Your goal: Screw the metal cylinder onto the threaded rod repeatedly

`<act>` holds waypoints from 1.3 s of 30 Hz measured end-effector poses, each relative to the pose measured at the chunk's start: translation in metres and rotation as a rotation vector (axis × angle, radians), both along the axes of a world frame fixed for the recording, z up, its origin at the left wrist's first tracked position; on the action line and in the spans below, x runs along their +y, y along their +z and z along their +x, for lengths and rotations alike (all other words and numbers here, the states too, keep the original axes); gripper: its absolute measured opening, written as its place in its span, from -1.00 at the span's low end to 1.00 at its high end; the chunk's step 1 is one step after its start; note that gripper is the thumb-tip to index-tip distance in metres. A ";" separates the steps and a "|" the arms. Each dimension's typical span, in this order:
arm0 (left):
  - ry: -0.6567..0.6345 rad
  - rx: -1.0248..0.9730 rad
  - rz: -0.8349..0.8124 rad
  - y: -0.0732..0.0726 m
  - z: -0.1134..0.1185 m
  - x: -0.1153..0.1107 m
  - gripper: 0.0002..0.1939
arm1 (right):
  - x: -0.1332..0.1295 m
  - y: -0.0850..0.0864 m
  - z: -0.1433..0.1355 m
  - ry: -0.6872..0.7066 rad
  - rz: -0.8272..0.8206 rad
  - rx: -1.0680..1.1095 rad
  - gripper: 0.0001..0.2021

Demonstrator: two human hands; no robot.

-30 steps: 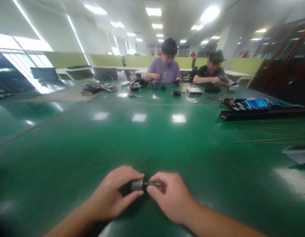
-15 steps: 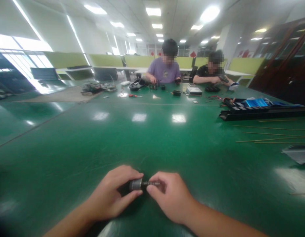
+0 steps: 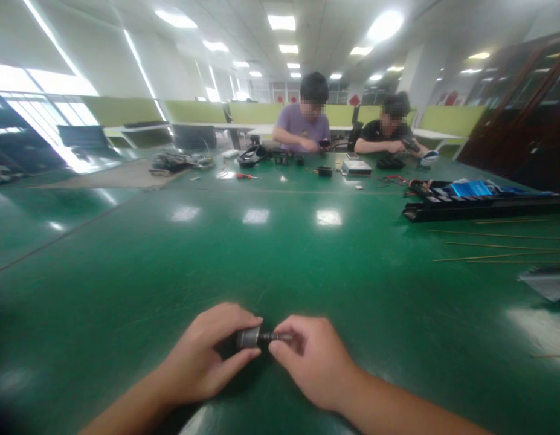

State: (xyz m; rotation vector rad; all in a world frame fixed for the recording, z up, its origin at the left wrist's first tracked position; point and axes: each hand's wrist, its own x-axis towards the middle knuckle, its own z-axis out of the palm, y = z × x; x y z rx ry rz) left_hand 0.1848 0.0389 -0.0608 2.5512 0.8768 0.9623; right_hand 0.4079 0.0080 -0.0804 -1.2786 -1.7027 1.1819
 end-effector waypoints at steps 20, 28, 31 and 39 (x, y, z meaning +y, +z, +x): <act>-0.004 0.012 0.032 0.004 0.000 0.000 -0.75 | 0.000 0.001 0.000 -0.011 0.010 0.001 -0.87; -0.009 0.018 0.031 0.003 -0.001 0.001 -0.72 | 0.000 0.002 0.000 -0.004 0.004 0.006 -0.87; -0.008 0.016 0.039 0.002 -0.001 0.001 -0.72 | 0.000 0.003 0.000 0.008 0.016 0.012 -0.86; -0.023 0.010 0.048 0.001 -0.001 0.002 -0.73 | 0.000 0.002 0.001 0.003 0.034 -0.001 -0.88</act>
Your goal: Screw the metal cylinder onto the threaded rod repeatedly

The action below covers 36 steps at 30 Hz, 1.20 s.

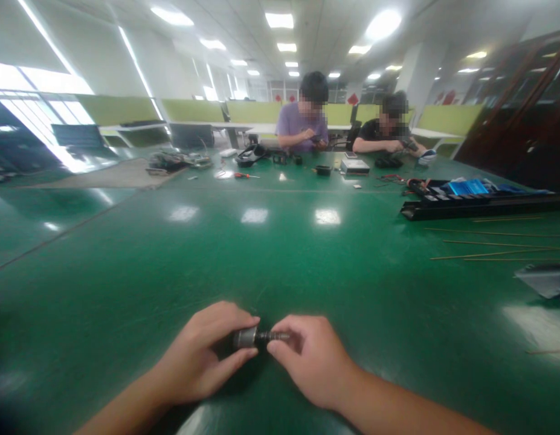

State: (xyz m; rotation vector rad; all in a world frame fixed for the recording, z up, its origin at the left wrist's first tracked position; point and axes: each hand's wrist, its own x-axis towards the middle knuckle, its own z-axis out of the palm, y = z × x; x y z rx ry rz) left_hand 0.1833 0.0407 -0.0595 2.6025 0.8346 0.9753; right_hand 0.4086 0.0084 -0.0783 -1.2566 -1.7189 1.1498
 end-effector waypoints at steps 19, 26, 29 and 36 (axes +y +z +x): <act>0.005 0.000 -0.015 0.000 -0.002 0.000 -0.71 | 0.000 0.001 0.000 -0.041 0.005 0.004 -0.88; 0.009 -0.003 -0.025 0.001 -0.003 0.000 -0.69 | -0.001 0.000 0.000 -0.037 -0.002 0.023 -0.88; 0.012 0.000 -0.029 0.001 -0.004 0.001 -0.69 | -0.001 0.000 0.000 -0.046 -0.007 0.010 -0.89; 0.014 -0.004 -0.030 0.001 -0.006 0.001 -0.69 | -0.001 0.001 0.000 -0.051 -0.013 0.018 -0.89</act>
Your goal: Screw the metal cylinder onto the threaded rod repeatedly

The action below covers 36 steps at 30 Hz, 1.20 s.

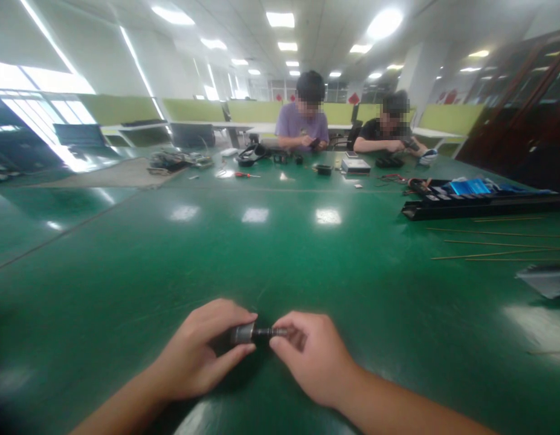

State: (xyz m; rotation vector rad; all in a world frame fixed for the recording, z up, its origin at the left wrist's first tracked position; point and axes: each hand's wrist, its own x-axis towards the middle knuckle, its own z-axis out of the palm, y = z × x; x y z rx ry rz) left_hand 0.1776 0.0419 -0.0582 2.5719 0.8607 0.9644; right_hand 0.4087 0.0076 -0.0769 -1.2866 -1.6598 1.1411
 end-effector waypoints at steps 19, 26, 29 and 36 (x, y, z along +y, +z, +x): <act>0.002 0.005 0.001 0.000 -0.002 0.000 -0.69 | 0.001 -0.002 -0.001 0.000 -0.012 0.024 -0.88; 0.011 0.011 0.009 0.000 -0.001 0.001 -0.69 | 0.001 -0.002 0.000 -0.007 -0.014 0.031 -0.88; 0.015 0.007 0.018 0.002 -0.001 0.001 -0.71 | 0.001 -0.001 -0.001 -0.011 -0.021 0.035 -0.88; 0.013 0.005 0.021 0.004 -0.001 0.001 -0.73 | 0.001 0.000 0.000 0.000 -0.027 0.041 -0.89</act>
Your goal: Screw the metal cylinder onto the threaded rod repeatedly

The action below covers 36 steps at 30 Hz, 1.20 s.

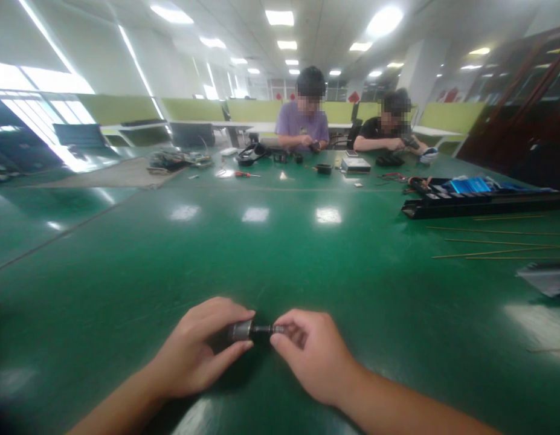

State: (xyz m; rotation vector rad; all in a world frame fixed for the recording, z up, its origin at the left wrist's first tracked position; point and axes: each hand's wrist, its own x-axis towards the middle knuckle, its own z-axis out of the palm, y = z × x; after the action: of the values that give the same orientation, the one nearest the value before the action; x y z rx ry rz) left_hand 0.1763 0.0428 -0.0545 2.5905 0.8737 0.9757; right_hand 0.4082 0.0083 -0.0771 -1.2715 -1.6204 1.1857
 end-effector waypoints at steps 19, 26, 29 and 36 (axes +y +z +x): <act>0.009 0.003 0.001 -0.002 -0.004 0.002 -0.71 | 0.000 -0.004 0.001 -0.006 -0.045 0.079 -0.86; 0.028 0.018 0.023 -0.001 -0.006 0.003 -0.74 | 0.001 -0.004 0.001 -0.016 -0.058 0.104 -0.85; 0.028 0.022 0.023 0.000 -0.007 0.003 -0.73 | 0.000 -0.003 0.001 -0.015 -0.055 0.110 -0.85; 0.033 0.033 0.010 0.000 -0.010 0.005 -0.72 | 0.001 -0.005 0.001 -0.011 -0.066 0.114 -0.85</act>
State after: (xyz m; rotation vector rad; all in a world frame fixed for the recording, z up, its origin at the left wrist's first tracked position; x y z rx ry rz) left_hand 0.1659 0.0474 -0.0548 2.6150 0.9246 0.9510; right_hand 0.4094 0.0097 -0.0824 -1.2296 -1.5012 1.2911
